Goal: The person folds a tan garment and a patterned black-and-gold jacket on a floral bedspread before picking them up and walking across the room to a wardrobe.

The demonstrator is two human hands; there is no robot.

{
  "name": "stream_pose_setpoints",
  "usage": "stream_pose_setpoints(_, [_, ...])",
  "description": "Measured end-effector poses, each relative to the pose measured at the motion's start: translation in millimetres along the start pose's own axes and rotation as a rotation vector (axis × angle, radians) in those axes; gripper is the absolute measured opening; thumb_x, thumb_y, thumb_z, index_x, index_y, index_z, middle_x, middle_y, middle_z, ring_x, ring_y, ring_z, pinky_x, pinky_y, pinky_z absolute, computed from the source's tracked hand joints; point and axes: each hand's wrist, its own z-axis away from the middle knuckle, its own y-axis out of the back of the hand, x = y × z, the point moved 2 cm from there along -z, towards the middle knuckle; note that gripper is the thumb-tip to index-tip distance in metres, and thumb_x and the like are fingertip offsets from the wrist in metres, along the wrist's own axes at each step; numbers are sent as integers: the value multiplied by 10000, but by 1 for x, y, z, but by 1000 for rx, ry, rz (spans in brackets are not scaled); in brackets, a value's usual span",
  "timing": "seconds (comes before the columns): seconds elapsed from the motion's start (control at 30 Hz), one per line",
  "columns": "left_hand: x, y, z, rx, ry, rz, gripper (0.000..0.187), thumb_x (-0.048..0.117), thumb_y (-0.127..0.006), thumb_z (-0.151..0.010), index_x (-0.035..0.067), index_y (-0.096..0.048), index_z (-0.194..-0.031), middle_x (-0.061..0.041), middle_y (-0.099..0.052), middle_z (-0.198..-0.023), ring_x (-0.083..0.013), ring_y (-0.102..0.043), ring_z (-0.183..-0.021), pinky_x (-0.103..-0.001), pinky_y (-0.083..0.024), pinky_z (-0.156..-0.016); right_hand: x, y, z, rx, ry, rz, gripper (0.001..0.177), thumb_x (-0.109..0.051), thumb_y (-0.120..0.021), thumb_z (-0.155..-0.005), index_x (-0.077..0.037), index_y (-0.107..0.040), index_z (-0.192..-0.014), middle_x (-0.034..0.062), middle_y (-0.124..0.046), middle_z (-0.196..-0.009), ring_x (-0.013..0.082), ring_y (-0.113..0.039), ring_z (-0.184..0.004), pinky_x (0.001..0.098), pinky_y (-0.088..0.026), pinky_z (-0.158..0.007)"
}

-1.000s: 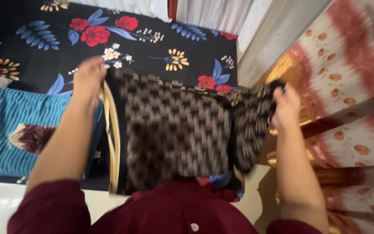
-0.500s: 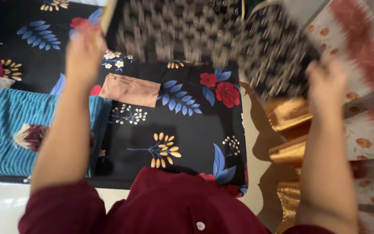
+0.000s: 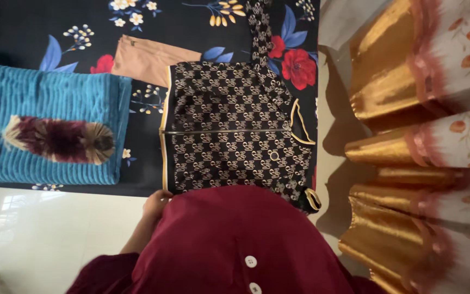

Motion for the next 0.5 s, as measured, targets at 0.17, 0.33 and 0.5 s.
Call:
stream_pose_setpoints(0.17, [24,16,-52,87,245,-150,365,441,-593,-927,263,-708,-1224,-78,-674,-1287,-333,-613,-1209,-548,-401,-1056,-50,-25,-43,228,208,355,491,-310,-694,-883,-48,-614,-1291,211,-589,-1257,386,-549,-1188,498,-451,-1029])
stream_pose_setpoints(0.33, [86,40,-108,496,-208,-200,357,309,-659,-884,134,-677,-1195,-156,-656,-1138,-390,-652,-1058,-533,-519,-900,-157,-62,-110,335,596,486,502,-387,-730,-881,-64,-621,-1250,197,-582,-1294,416,-519,-1231,532,-438,-1022])
stream_pose_setpoints(0.5, [188,79,-177,483,-527,-147,362,215,-642,-871,116,-666,-1218,-141,-656,-1231,-387,-643,-1095,-498,-529,-932,-260,-115,-163,283,915,455,515,-409,-684,-950,-72,-593,-1329,181,-540,-1467,380,-495,-1342,522,-415,-1082])
